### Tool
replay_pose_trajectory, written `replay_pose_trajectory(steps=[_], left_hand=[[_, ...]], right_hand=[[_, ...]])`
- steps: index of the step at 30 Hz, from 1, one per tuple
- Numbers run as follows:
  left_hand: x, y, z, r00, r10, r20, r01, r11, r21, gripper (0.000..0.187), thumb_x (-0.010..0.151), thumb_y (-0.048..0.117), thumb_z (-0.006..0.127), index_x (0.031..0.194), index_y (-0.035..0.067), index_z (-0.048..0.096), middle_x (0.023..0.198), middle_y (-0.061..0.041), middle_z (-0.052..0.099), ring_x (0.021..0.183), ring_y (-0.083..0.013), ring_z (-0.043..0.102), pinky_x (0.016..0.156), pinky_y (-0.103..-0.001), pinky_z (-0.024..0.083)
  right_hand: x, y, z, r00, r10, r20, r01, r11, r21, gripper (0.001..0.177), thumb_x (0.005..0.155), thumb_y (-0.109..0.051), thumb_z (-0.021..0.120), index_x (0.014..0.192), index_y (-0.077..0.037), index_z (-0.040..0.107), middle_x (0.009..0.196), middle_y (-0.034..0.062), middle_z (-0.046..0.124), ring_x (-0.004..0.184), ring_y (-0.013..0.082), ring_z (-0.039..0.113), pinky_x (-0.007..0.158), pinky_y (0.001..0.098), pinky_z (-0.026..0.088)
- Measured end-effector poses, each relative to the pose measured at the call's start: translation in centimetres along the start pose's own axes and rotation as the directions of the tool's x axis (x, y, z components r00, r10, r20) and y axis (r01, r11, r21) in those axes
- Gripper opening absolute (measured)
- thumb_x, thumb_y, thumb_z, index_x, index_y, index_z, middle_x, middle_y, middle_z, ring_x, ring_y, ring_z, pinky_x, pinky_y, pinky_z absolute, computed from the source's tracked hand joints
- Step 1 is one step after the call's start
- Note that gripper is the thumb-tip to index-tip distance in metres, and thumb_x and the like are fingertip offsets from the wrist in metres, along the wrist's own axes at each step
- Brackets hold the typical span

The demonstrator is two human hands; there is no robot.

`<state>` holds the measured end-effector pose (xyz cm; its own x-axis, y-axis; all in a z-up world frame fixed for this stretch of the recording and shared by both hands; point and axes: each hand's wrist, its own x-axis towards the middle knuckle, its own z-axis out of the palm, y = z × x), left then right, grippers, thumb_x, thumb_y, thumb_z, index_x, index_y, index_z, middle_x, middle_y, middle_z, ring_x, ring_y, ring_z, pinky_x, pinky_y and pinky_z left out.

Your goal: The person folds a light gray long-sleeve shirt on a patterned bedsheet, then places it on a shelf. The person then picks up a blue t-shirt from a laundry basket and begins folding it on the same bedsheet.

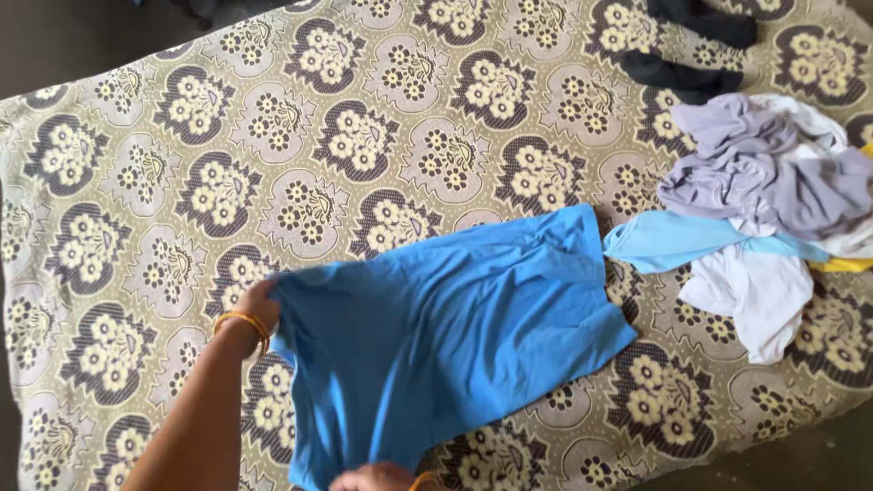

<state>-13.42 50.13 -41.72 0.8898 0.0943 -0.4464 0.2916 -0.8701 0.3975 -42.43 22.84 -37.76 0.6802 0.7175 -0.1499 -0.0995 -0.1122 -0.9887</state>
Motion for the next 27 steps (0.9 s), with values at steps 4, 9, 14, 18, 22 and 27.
replay_pose_trajectory(steps=[4,9,14,18,22,27], left_hand=[[1.0,-1.9,3.2,0.997,-0.077,-0.007,0.077,0.989,0.123,0.061,0.078,0.008,0.070,0.137,0.022,0.062,0.138,-0.027,0.049,0.121,-0.0408,0.054,0.106,-0.042,0.043],[1.7,1.2,4.8,0.992,0.080,0.096,-0.091,0.988,0.124,0.054,0.080,0.013,0.065,0.134,0.022,0.065,0.139,-0.019,0.059,0.130,-0.0380,0.056,0.111,-0.041,0.046],[1.3,7.2,7.5,0.994,0.068,0.084,-0.085,0.970,0.226,0.058,0.080,0.015,0.065,0.137,0.029,0.061,0.153,-0.009,0.048,0.144,-0.0326,0.044,0.120,-0.043,0.035],[2.0,10.9,8.6,0.994,-0.111,-0.003,0.101,0.893,0.438,0.076,0.080,0.014,0.067,0.149,0.035,0.044,0.166,-0.008,0.025,0.151,-0.0284,0.024,0.117,-0.061,0.014],[2.4,11.8,8.7,0.963,-0.232,-0.135,0.268,0.850,0.453,0.083,0.082,0.027,0.074,0.154,0.037,0.034,0.167,-0.007,0.023,0.151,-0.0297,0.020,0.109,-0.076,0.009],[3.5,9.5,8.5,0.942,-0.334,-0.018,0.312,0.860,0.403,0.075,0.083,0.052,0.077,0.149,0.033,0.047,0.154,-0.004,0.052,0.150,-0.0267,0.039,0.121,-0.063,0.020]], right_hand=[[-3.3,7.1,-4.7,0.998,0.050,-0.048,-0.058,0.984,-0.168,0.030,0.090,-0.016,0.075,0.118,-0.007,0.071,0.112,0.0138,0.074,0.095,0.0208,0.074,0.086,0.0338,0.059],[-5.7,15.4,-25.3,0.737,0.324,-0.592,-0.420,0.907,-0.027,0.023,0.085,-0.011,0.071,0.108,-0.011,0.075,0.095,0.0071,0.078,0.078,0.0161,0.073,0.072,0.0319,0.061],[-9.9,20.0,-44.8,0.335,0.057,-0.941,-0.742,0.632,-0.226,0.039,0.077,-0.020,0.086,0.112,-0.009,0.073,0.109,0.0190,0.074,0.102,0.0357,0.070,0.094,0.0436,0.055],[-10.8,20.8,-52.3,0.352,-0.292,-0.889,-0.749,0.482,-0.455,0.063,0.066,-0.019,0.091,0.120,0.000,0.064,0.112,0.0283,0.068,0.098,0.0442,0.066,0.086,0.0500,0.055],[-10.1,20.3,-54.5,0.094,0.562,-0.822,-0.554,0.716,0.426,0.061,0.083,-0.013,0.076,0.137,-0.015,0.048,0.096,0.0150,0.072,0.072,0.0266,0.070,0.055,0.0415,0.053],[-9.6,20.1,-56.2,0.118,0.585,-0.803,-0.421,0.762,0.493,0.036,0.084,-0.012,0.087,0.111,0.005,0.068,0.082,0.0098,0.068,0.062,0.0158,0.058,0.050,0.0307,0.046]])
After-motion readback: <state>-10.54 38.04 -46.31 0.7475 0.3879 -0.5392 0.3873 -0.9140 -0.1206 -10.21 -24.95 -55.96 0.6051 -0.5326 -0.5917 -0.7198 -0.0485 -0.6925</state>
